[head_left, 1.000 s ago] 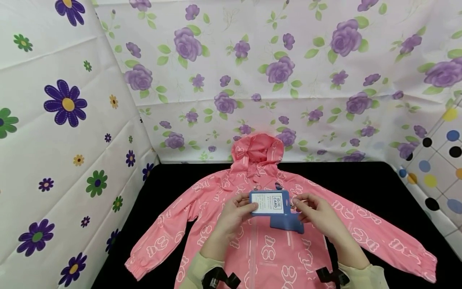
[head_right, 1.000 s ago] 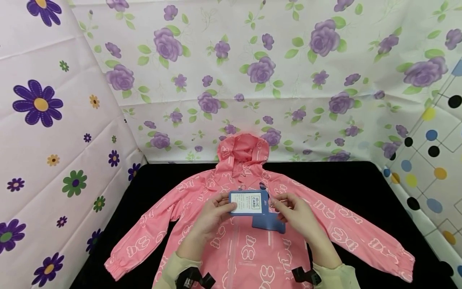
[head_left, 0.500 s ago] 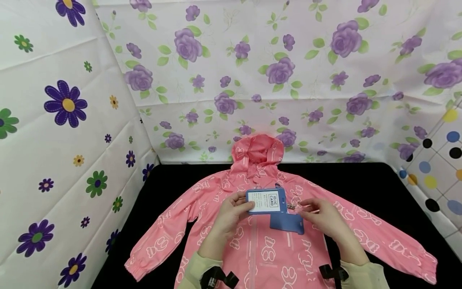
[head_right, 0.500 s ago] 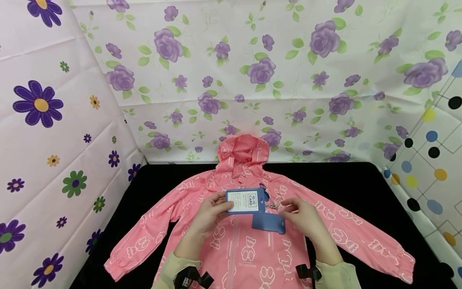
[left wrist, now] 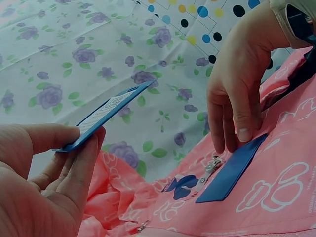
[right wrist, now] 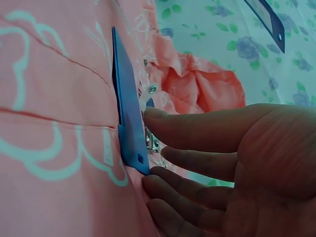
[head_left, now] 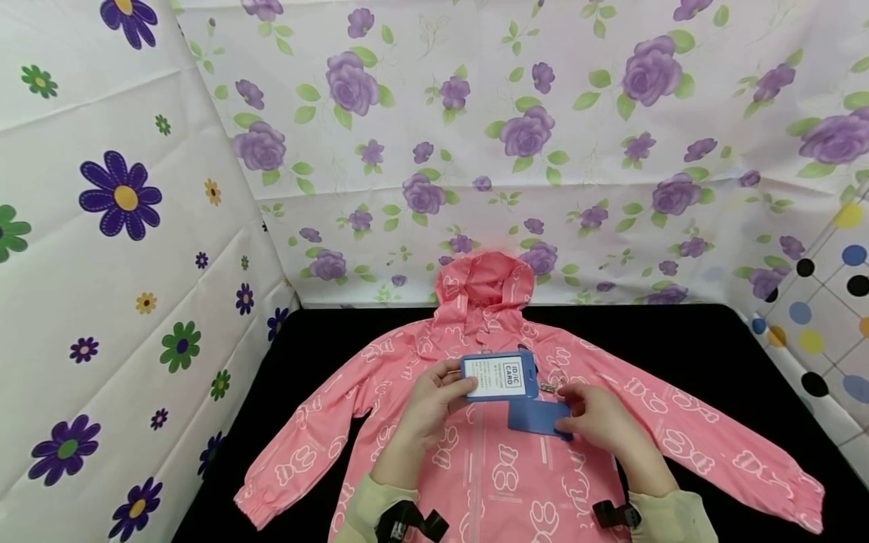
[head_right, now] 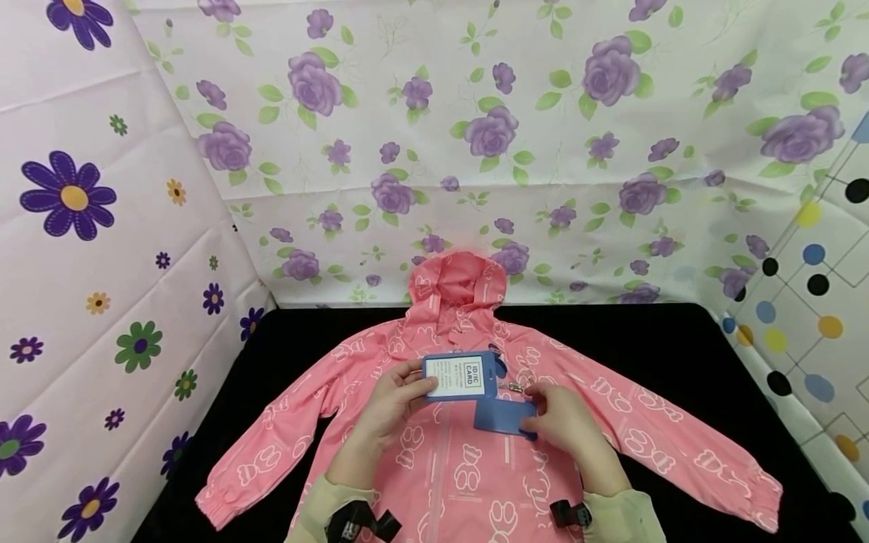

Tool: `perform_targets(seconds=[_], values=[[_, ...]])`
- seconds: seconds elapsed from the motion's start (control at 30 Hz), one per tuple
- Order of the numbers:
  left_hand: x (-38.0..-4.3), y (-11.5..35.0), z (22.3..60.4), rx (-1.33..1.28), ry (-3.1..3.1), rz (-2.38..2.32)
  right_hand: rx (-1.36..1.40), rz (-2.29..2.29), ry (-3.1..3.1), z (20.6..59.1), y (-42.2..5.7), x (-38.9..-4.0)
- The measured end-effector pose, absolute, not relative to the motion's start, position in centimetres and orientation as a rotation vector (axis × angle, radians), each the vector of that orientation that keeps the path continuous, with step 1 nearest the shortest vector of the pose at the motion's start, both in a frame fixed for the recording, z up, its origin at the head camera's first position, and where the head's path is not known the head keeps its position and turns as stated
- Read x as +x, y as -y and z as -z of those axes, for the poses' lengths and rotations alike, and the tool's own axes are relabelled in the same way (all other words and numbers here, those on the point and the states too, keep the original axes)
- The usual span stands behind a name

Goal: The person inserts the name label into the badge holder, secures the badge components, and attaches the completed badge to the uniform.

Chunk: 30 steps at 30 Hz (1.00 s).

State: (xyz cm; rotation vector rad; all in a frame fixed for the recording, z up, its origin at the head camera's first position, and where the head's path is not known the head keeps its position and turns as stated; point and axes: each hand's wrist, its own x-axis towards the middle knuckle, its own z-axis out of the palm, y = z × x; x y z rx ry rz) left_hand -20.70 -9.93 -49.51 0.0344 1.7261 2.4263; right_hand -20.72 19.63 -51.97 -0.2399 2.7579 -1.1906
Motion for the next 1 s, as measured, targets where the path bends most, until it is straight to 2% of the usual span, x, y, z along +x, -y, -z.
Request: perform_targets(seconds=[0.47,1.0], values=[[-20.6,10.1,49.6,0.036,-1.734,-2.423,-0.215,0.937,-2.871,53.2,-19.0,-20.6],[-20.7,10.1,49.7,0.034,-1.725,-2.423,-0.166,1.133,-2.758,52.9,-19.4,-20.6]])
